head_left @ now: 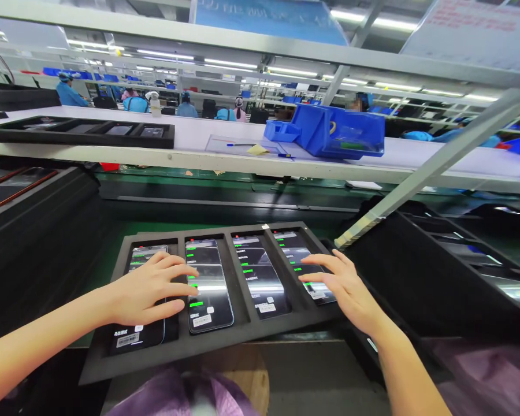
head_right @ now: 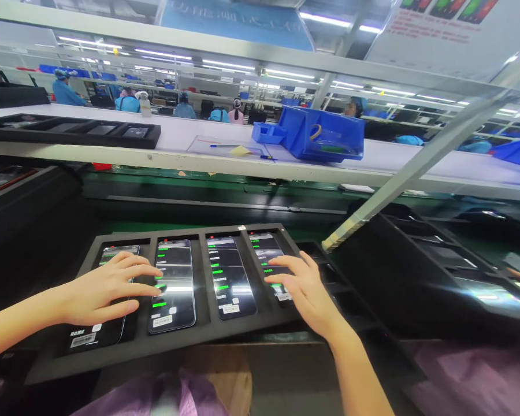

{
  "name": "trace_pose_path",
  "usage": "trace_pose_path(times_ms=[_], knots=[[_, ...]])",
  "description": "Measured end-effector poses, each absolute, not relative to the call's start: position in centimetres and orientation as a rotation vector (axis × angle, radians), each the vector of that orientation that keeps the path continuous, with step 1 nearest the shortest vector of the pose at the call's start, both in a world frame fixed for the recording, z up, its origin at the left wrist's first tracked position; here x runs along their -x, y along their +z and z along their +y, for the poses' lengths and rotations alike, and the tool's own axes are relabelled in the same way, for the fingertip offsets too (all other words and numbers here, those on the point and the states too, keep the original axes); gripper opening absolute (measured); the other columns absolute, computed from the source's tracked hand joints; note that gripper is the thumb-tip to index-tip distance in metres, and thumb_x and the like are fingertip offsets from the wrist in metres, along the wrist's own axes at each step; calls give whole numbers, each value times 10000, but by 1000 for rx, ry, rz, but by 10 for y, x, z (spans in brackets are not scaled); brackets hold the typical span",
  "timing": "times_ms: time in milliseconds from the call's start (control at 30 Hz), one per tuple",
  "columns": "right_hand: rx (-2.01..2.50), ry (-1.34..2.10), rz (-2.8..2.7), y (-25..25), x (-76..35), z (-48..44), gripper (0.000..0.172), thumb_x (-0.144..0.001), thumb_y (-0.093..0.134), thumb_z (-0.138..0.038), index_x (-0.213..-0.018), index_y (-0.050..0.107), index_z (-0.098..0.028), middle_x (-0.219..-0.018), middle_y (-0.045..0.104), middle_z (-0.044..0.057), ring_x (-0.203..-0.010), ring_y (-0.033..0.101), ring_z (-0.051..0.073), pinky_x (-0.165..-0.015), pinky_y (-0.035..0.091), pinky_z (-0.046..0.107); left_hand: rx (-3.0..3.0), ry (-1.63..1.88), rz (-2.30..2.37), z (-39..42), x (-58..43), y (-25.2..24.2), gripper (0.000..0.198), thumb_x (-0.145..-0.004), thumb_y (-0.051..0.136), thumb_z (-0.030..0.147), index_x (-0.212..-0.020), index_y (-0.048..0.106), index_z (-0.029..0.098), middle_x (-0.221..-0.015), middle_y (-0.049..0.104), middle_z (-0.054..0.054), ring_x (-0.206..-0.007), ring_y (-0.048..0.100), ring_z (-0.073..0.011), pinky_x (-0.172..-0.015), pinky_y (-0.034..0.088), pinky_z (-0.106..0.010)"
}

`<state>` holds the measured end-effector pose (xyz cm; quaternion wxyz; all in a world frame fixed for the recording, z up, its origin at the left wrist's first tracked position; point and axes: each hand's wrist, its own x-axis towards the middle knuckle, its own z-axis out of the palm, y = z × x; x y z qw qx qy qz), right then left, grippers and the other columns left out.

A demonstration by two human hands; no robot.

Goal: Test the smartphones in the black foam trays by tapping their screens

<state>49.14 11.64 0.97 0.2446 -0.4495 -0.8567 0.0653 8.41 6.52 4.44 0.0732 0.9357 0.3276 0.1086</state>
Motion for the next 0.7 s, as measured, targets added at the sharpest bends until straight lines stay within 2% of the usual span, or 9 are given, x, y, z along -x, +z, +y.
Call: trace_pose_path(times_ms=[167,233,300,333,400,500,567,633,700], knots=[[1381,220,-2392,4,-513,142,517,-917,232,-405,-778,726,-340,-1285,543,-12,-1210,469,256,-1050,288,577,-2966,181,876,101,-105,41,247,-889,429,352,-957,666,352,-1295,537,4,-1183,441,-229,-951,315,-395],[1518,33,-2253,0,-510,152,522,-914,220,-440,-871,722,-302,-1283,538,43,-1215,452,290,-1025,282,615,-3069,308,1166,119,-101,44,270,-899,413,348,-922,678,302,-1326,520,-31,-1201,432,-262,-961,299,-454],[1607,-212,-2058,-2,-501,153,538,-909,211,-479,-1021,686,-252,-1278,522,106,-1239,409,324,-1017,227,660,-3035,466,1553,127,-88,48,324,-918,358,295,-968,668,215,-1373,461,-127,-1242,381,-331,-969,250,-556],[1593,-260,-2026,-1,-494,150,548,-912,199,-490,-1086,657,-243,-1288,506,118,-1254,387,323,-1024,205,661,-2990,528,1739,125,-78,51,328,-918,356,312,-993,662,221,-1376,456,-129,-1249,370,-340,-967,250,-572],[1434,-157,-2146,1,-480,137,555,-923,155,-494,-1136,624,-286,-1338,462,87,-1277,365,282,-1054,201,618,-2923,500,1811,110,-57,53,312,-903,385,379,-1002,665,283,-1353,484,-84,-1239,389,-323,-970,286,-546],[1096,194,-2473,5,-458,117,595,-936,86,-475,-1011,666,-367,-1433,366,-29,-1325,309,219,-1096,209,535,-2862,274,1440,74,-29,47,310,-907,367,371,-957,673,376,-1411,421,50,-1270,367,-247,-988,341,-428],[1038,273,-2581,5,-445,115,610,-940,78,-460,-955,681,-365,-1422,385,-41,-1315,329,208,-1092,241,510,-2848,209,1353,57,-16,38,295,-899,391,384,-906,686,390,-1419,408,91,-1289,348,-235,-995,346,-394],[1199,80,-2500,4,-435,123,583,-931,119,-491,-1009,670,-316,-1363,454,39,-1283,366,252,-1072,235,556,-2871,293,1572,49,-9,30,247,-878,444,403,-940,683,383,-1382,464,46,-1277,370,-270,-1042,268,-480],[1372,-209,-2314,2,-426,133,588,-916,152,-529,-1124,622,-242,-1303,488,125,-1259,372,306,-1044,203,615,-2781,504,2016,48,-6,26,257,-876,456,383,-1002,674,336,-1359,488,-31,-1293,346,-327,-1061,134,-590]])
